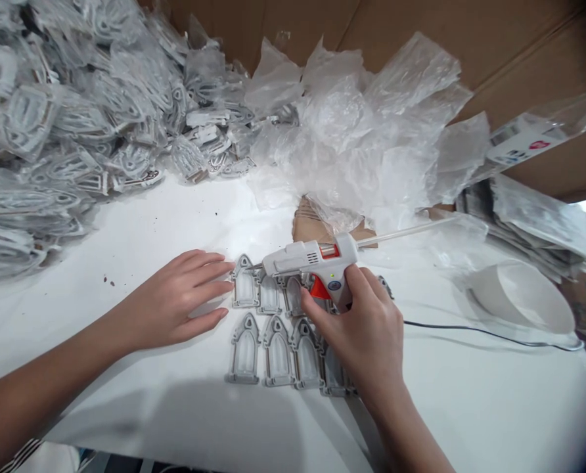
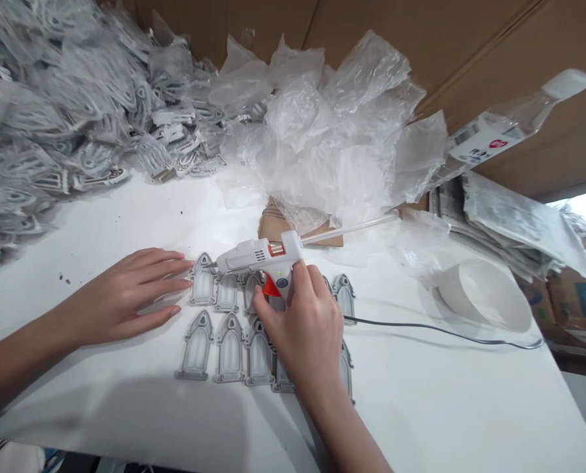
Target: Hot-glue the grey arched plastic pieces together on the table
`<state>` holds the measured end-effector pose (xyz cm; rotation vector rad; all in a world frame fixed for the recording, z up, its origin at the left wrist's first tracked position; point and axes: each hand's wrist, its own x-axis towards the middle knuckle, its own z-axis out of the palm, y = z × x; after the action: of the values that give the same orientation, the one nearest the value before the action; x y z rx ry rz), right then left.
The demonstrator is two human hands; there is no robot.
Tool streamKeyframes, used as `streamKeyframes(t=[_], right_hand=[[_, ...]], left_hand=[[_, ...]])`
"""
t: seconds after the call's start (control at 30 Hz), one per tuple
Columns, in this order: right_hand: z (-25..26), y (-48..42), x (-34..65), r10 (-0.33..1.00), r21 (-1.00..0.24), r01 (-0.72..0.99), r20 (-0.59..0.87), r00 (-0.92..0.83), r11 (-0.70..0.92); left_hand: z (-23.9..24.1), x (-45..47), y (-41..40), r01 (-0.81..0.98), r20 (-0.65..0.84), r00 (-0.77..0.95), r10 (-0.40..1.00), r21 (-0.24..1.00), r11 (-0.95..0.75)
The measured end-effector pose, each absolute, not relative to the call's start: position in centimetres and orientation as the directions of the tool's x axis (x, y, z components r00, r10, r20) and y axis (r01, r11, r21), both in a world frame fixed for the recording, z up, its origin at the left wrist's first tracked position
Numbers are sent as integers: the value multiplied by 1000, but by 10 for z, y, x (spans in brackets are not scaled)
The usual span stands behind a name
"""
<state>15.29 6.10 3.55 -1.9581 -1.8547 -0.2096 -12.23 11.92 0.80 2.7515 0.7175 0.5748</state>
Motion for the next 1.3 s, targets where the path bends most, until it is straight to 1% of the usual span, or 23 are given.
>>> streamKeyframes(t=[0.67,0.9,1.1,1.3], right_hand=[[30,64,152,906,-148,989,421,55,9],[29,63,154,904,-145,989,420,77,-16],[30,63,153,915,-148,989,396,79,-21],[31,63,153,928,-170,984,358,105,-45]], left_hand=[[11,-121,119,407,303,814,495,310,-859],[10,-120,119,412,299,813,499,310,-857],[11,-121,119,412,296,813,501,317,-855],[12,-118,118,440,241,813,531,345,-829]])
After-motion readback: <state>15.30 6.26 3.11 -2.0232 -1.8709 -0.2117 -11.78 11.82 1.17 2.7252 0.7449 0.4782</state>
